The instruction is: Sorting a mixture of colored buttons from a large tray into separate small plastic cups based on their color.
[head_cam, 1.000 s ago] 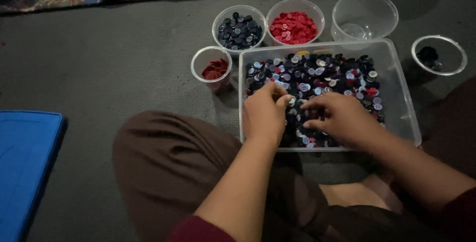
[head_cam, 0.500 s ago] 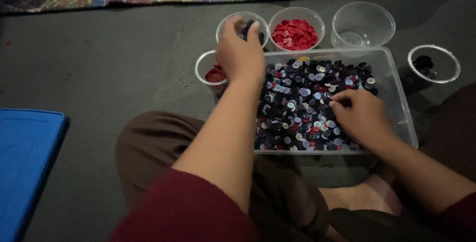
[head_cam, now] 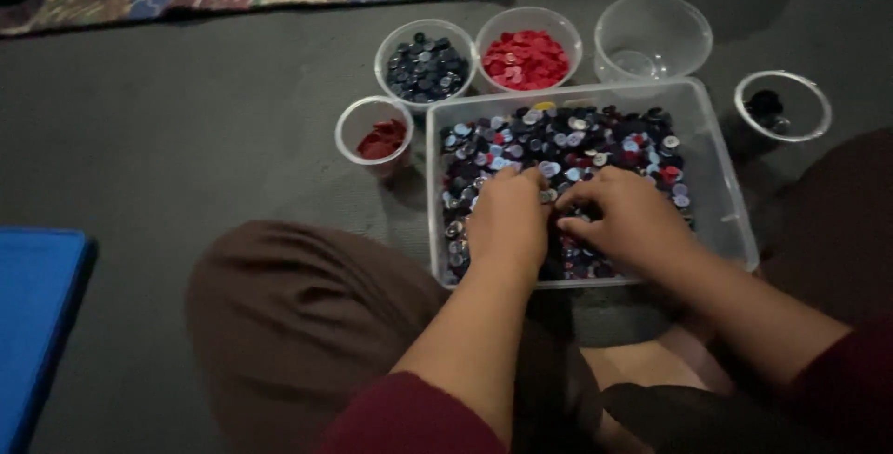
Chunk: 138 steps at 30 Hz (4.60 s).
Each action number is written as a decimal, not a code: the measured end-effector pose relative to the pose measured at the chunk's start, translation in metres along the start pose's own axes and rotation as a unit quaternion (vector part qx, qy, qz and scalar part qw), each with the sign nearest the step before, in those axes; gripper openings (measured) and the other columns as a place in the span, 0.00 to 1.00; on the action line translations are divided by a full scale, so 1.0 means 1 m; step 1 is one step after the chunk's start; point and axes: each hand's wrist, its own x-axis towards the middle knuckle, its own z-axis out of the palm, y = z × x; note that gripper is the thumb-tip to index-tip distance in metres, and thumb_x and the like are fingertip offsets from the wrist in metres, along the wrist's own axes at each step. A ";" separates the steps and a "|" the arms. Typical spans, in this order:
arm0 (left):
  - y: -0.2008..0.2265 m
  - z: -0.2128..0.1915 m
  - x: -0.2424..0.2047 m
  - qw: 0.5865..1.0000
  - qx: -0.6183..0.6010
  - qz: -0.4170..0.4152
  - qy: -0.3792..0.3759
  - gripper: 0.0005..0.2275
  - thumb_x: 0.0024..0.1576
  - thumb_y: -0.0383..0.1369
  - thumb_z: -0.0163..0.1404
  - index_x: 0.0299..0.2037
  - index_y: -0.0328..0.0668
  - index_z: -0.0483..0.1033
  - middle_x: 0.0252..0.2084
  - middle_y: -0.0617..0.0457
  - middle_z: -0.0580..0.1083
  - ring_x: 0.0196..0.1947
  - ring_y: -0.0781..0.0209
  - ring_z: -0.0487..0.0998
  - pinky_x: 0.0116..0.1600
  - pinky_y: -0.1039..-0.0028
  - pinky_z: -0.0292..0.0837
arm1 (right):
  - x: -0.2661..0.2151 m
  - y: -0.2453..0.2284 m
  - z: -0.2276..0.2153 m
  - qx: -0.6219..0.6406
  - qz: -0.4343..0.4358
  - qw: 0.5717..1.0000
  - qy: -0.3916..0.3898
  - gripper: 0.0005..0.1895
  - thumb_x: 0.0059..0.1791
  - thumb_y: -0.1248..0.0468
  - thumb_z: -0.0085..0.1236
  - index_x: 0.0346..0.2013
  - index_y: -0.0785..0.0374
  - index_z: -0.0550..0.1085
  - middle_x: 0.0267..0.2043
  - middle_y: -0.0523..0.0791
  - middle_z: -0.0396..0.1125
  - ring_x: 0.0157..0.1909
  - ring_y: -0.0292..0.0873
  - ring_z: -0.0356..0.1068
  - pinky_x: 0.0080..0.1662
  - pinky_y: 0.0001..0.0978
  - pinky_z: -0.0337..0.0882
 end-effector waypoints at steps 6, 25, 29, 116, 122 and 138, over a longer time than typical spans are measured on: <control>-0.002 0.000 -0.005 1.000 0.013 0.005 -0.003 0.08 0.59 0.32 0.56 0.47 0.47 0.80 0.45 0.48 0.76 0.53 0.43 0.78 0.51 0.52 0.80 | -0.009 -0.021 -0.020 -0.039 0.018 0.999 -0.027 0.09 0.47 0.50 0.63 0.38 0.44 0.83 0.43 0.46 0.72 0.52 0.52 0.74 0.48 0.44 0.76; -0.017 -0.018 -0.033 0.962 -0.269 -0.050 0.018 0.06 0.59 0.37 0.58 0.44 0.59 0.86 0.40 0.53 0.84 0.48 0.50 0.84 0.51 0.64 0.79 | -0.011 -0.011 -0.007 0.261 0.035 0.964 0.024 0.10 0.50 0.60 0.62 0.44 0.56 0.85 0.35 0.50 0.79 0.43 0.48 0.77 0.46 0.45 0.75; -0.020 -0.017 -0.032 0.956 -0.288 -0.048 -0.004 0.08 0.56 0.34 0.59 0.44 0.50 0.85 0.40 0.46 0.83 0.49 0.46 0.83 0.52 0.62 0.79 | -0.015 -0.019 -0.012 0.256 0.070 0.964 0.002 0.09 0.51 0.61 0.61 0.42 0.57 0.85 0.34 0.52 0.79 0.40 0.50 0.78 0.45 0.45 0.75; -0.011 0.002 -0.038 0.924 -0.353 -0.144 0.036 0.10 0.55 0.39 0.58 0.47 0.56 0.81 0.45 0.55 0.82 0.53 0.55 0.82 0.55 0.68 0.76 | -0.036 0.008 -0.031 0.309 0.165 0.930 0.108 0.18 0.48 0.61 0.66 0.53 0.50 0.82 0.36 0.52 0.76 0.41 0.51 0.75 0.41 0.41 0.73; -0.013 0.004 -0.040 0.919 -0.368 -0.137 0.044 0.10 0.56 0.38 0.59 0.46 0.52 0.83 0.43 0.50 0.82 0.51 0.52 0.82 0.53 0.66 0.78 | -0.034 0.010 -0.032 0.319 0.143 0.930 0.116 0.20 0.48 0.66 0.64 0.53 0.43 0.82 0.29 0.48 0.70 0.34 0.45 0.72 0.36 0.34 0.71; -0.020 0.014 -0.029 0.898 -0.430 -0.093 0.007 0.11 0.50 0.36 0.63 0.41 0.47 0.85 0.29 0.54 0.77 0.27 0.65 0.78 0.31 0.79 0.73 | -0.034 -0.015 -0.019 0.357 0.049 0.933 -0.013 0.17 0.47 0.72 0.64 0.51 0.61 0.81 0.44 0.56 0.78 0.46 0.55 0.79 0.44 0.43 0.79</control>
